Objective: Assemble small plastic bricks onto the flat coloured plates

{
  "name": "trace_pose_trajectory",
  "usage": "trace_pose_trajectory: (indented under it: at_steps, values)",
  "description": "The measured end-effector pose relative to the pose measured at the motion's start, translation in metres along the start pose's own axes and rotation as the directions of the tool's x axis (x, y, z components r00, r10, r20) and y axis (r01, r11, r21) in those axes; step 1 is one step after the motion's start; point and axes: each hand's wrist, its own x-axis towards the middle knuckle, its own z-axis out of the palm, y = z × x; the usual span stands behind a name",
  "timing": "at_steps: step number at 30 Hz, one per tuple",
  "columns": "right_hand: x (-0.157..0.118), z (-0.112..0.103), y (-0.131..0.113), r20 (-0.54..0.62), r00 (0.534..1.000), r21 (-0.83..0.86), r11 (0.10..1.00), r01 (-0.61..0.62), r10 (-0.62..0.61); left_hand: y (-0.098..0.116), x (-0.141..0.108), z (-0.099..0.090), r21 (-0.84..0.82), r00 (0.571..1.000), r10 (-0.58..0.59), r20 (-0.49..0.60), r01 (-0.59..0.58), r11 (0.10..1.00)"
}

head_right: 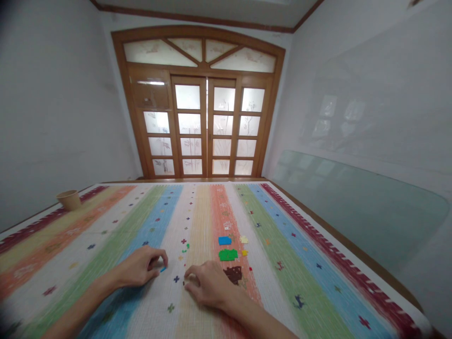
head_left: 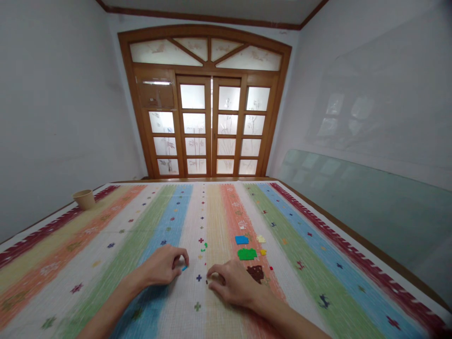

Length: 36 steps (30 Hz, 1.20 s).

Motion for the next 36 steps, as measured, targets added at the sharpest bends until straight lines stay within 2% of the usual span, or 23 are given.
trace_pose_trajectory:
  at_steps: [13, 19, 28, 36]
  values:
    - [0.000, 0.002, -0.006, -0.018, 1.000, -0.002, 1.000, -0.002, 0.002, -0.003, 0.002, 0.004, -0.007, 1.000, 0.005, -0.024, -0.005, 1.000]
    - [0.001, 0.004, -0.006, -0.042, 0.999, 0.007, 1.000, -0.003, 0.003, 0.003, 0.004, 0.007, 0.012, 0.998, 0.008, -0.064, -0.007, 1.000]
    - [0.001, 0.008, -0.005, -0.063, 0.998, 0.040, 0.999, 0.005, -0.002, 0.012, 0.006, 0.023, 0.063, 0.991, 0.056, -0.122, -0.048, 0.997]
    - [0.001, 0.008, -0.002, -0.129, 0.992, 0.077, 0.997, 0.005, 0.005, 0.006, 0.014, 0.038, 0.046, 0.977, 0.034, -0.209, -0.025, 0.999]
